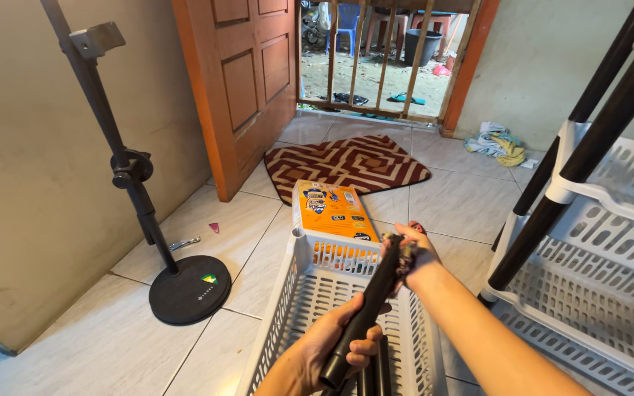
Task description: The person assembles a plastic shelving unit by inserting black poles into the corners of white plastic baskets and stacking them. They wipe the baskets with a cloth during assembly.
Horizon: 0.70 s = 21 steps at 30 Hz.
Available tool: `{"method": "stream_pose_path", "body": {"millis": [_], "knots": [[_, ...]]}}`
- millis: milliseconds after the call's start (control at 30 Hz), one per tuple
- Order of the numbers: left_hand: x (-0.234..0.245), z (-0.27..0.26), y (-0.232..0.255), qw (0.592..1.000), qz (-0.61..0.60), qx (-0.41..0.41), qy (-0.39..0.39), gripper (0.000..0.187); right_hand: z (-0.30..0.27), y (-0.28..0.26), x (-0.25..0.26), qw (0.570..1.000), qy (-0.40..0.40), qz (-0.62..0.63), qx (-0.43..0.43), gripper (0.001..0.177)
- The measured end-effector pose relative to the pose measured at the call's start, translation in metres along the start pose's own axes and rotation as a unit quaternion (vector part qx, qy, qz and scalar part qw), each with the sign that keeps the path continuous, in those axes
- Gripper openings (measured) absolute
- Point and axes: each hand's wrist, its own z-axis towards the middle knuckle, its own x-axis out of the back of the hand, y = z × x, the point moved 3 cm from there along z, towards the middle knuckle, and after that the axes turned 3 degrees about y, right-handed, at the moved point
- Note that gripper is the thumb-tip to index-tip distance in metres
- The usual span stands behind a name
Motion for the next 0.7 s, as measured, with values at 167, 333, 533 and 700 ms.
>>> {"method": "stream_pose_path", "body": {"millis": [167,333,533,700], "knots": [[0.019,0.036,0.026,0.953,0.194,-0.159,0.169,0.052,-0.05,0.048,-0.049,0.977,0.025,-0.207,0.051,0.024],[0.032,0.031,0.075,0.858,0.186,-0.336,0.34,0.071,-0.105,0.067,-0.074,0.934,-0.066,-0.332,0.115,0.028],[0.018,0.02,0.111,0.768,0.372,-0.382,0.354,0.048,-0.13,0.065,-0.086,0.828,-0.102,-0.531,0.146,0.026],[-0.005,0.017,0.133,0.723,0.321,-0.394,0.467,0.036,-0.155,0.06,-0.088,0.828,-0.113,-0.547,0.044,0.029]]}}
